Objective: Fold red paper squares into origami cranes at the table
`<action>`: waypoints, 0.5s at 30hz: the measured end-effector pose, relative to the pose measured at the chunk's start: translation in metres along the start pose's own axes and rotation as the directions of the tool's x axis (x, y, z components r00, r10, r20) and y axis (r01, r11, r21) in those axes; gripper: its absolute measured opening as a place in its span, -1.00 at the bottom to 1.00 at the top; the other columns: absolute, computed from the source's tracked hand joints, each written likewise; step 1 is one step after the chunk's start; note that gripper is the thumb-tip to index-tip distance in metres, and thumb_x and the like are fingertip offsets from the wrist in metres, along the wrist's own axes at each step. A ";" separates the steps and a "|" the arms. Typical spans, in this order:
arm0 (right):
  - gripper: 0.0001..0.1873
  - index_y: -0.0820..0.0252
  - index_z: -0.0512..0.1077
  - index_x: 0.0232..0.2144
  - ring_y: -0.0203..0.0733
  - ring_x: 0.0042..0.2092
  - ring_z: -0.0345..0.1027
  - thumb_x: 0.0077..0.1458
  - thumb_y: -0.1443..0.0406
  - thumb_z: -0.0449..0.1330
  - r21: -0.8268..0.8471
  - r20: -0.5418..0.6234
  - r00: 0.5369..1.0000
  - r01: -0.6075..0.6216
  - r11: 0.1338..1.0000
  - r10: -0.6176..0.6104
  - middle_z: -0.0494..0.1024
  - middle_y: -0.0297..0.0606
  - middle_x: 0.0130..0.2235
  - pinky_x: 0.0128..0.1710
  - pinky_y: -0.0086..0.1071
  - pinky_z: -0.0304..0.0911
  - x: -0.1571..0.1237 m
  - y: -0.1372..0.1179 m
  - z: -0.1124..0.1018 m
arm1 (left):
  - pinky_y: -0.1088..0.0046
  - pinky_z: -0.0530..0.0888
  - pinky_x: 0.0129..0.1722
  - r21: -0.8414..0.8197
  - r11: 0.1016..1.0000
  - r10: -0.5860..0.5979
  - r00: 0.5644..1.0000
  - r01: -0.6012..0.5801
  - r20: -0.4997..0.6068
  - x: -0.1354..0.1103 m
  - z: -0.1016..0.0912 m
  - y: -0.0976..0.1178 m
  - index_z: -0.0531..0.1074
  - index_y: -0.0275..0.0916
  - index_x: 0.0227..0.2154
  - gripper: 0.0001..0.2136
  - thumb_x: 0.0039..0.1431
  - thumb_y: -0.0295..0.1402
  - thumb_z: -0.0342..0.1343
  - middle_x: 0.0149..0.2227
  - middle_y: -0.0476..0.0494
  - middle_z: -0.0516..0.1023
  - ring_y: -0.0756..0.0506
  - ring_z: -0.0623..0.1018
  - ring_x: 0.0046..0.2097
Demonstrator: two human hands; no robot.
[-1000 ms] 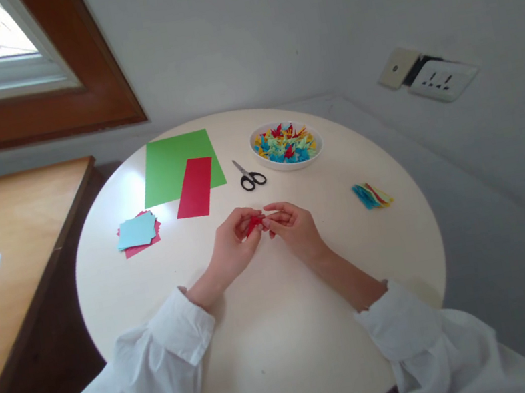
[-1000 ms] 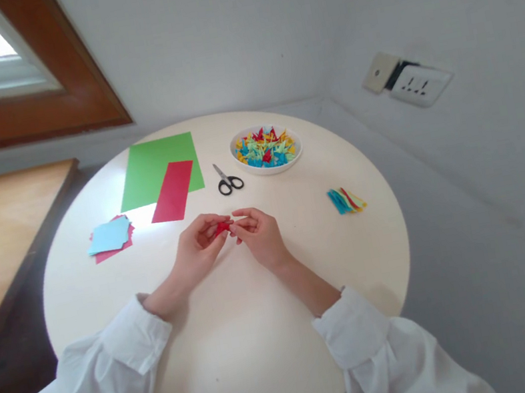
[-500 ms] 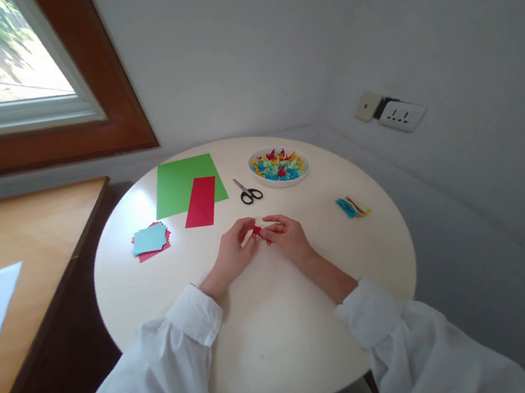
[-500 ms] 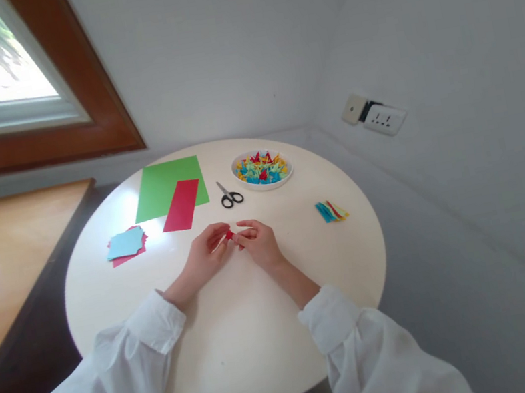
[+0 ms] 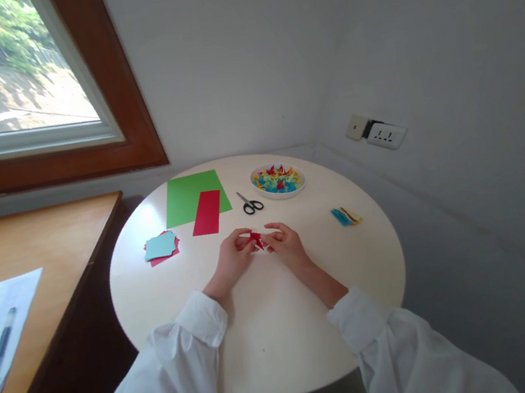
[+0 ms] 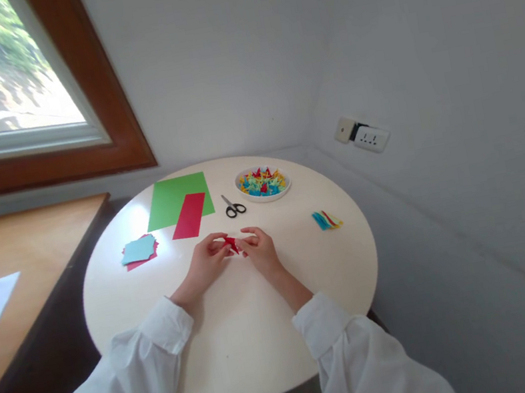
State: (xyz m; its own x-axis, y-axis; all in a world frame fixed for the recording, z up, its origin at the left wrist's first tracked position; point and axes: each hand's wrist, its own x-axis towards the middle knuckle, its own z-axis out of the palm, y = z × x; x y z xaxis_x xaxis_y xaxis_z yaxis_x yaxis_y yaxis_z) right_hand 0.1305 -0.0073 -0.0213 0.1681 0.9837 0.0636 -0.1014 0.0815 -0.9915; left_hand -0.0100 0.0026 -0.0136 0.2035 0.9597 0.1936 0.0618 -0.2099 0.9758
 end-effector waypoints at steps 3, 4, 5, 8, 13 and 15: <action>-0.68 0.19 0.40 -0.28 -0.30 -0.44 0.35 -0.17 0.25 0.25 -0.145 0.004 0.979 0.204 0.968 -0.206 0.49 -0.34 -0.46 -0.45 -0.41 0.28 -0.001 -0.001 -0.004 | 0.51 0.43 -0.46 -0.040 0.998 -0.039 0.999 0.039 -0.003 0.000 -0.001 0.005 0.36 -0.31 -0.29 -0.80 -0.06 -0.46 0.09 -0.51 -0.10 0.55 -0.02 0.53 -0.45; -0.71 0.18 0.42 -0.28 -0.27 -0.37 0.37 -0.14 0.26 0.23 -0.191 0.018 0.961 0.274 0.942 -0.276 0.50 -0.29 -0.39 -0.41 -0.40 0.30 -0.002 -0.002 -0.005 | 0.52 0.42 -0.48 -0.048 0.998 -0.050 0.999 0.050 0.004 0.000 -0.001 0.006 0.36 -0.31 -0.29 -0.80 -0.06 -0.47 0.09 -0.51 -0.10 0.55 -0.02 0.53 -0.45; -0.74 0.17 0.44 -0.28 -0.25 -0.31 0.38 -0.11 0.26 0.22 -0.231 0.039 0.942 0.334 0.914 -0.335 0.50 -0.25 -0.32 -0.38 -0.39 0.32 -0.002 -0.003 -0.007 | 0.53 0.41 -0.49 -0.052 0.997 -0.061 0.998 0.061 0.015 0.000 -0.002 0.006 0.36 -0.32 -0.29 -0.80 -0.05 -0.47 0.09 -0.51 -0.10 0.55 -0.01 0.52 -0.46; -0.81 0.15 0.48 -0.31 -0.21 -0.22 0.38 -0.05 0.30 0.18 -0.294 0.136 0.893 0.449 0.844 -0.428 0.51 -0.19 -0.24 -0.31 -0.36 0.34 -0.004 -0.003 -0.010 | 0.52 0.41 -0.48 -0.069 0.994 -0.081 0.995 0.085 0.054 0.001 -0.002 0.006 0.36 -0.32 -0.29 -0.81 -0.04 -0.47 0.09 -0.49 -0.13 0.56 -0.02 0.53 -0.45; -0.84 0.13 0.51 -0.35 -0.21 -0.28 0.40 -0.02 0.36 0.16 -0.337 0.234 0.862 0.505 0.794 -0.449 0.55 -0.23 -0.33 -0.27 -0.32 0.32 -0.002 0.001 -0.011 | 0.51 0.40 -0.47 -0.141 0.980 -0.123 0.986 0.139 0.114 0.001 -0.004 0.007 0.30 -0.27 -0.28 -0.78 -0.03 -0.42 0.12 -0.53 -0.08 0.55 -0.02 0.54 -0.46; -0.85 0.13 0.52 -0.36 -0.21 -0.31 0.41 -0.01 0.35 0.15 -0.354 0.221 0.866 0.500 0.790 -0.449 0.55 -0.23 -0.35 -0.28 -0.33 0.31 -0.001 0.001 -0.011 | 0.52 0.39 -0.47 -0.163 0.976 -0.125 0.983 0.146 0.133 0.001 -0.004 0.009 0.24 -0.23 -0.29 -0.77 -0.03 -0.41 0.13 -0.54 -0.05 0.55 -0.01 0.53 -0.47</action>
State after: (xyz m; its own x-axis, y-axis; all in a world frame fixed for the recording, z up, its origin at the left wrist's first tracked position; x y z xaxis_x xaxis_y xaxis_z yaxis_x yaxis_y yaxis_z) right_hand 0.1406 -0.0101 -0.0232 -0.0252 0.8504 0.5255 0.3515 0.4997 -0.7917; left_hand -0.0131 0.0029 -0.0045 0.3221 0.9451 0.0549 -0.0694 -0.0343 0.9970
